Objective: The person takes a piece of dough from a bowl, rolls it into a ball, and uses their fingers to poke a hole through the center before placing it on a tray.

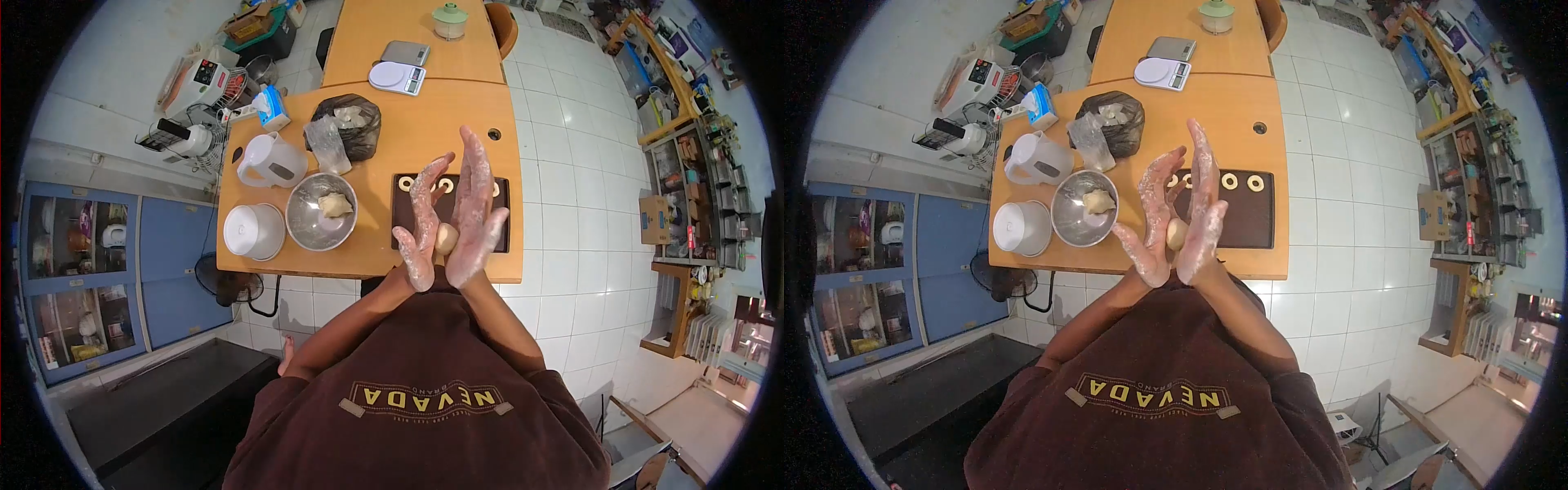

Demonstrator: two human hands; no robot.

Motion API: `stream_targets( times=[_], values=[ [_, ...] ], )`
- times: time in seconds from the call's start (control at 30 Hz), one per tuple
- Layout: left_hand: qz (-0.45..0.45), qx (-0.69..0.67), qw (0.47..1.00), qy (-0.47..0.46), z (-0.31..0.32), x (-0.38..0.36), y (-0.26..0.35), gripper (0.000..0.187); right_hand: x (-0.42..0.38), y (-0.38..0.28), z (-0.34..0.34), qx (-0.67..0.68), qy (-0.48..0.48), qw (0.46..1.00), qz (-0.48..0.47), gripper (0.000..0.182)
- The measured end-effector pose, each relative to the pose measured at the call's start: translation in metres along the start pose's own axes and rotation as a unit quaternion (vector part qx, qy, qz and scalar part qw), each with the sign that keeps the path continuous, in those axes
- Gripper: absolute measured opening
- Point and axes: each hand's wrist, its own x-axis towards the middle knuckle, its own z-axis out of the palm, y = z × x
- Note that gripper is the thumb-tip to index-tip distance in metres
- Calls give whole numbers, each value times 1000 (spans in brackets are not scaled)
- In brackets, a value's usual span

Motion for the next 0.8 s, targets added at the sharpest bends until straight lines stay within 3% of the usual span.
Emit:
stream_targets(
  times=[0.17, 0.27, 0.33, 0.5, 0.57, 0.67, 0.8],
  values=[
    [6, -86, 991, 103, -2, 30, 32, 114, -21, 33, -1, -31, -76, 996, -25, 97],
    [1, -68, 991, 117, -13, 40, 14, 114, -28, 27, 3, -22, -110, 994, -18, 96],
    [-16, -14, 996, 87, -13, 32, 6, 115, -23, 20, 11, 48, -59, 997, -1, 97],
    [-32, -44, 996, 75, 6, 10, 21, 116, 2, 20, 2, -10, -2, 1000, -5, 97],
    [-26, -102, 990, 90, 3, 20, 25, 115, -4, 28, 1, -21, -1, 1000, -1, 97],
    [-45, -64, 990, 116, -2, 30, 33, 115, -22, 31, 8, -7, -29, 1000, 8, 97],
    [19, 43, 998, 43, -9, 8, -5, 111, -7, 10, 4, 32, -41, 999, 0, 98]
  ],
)
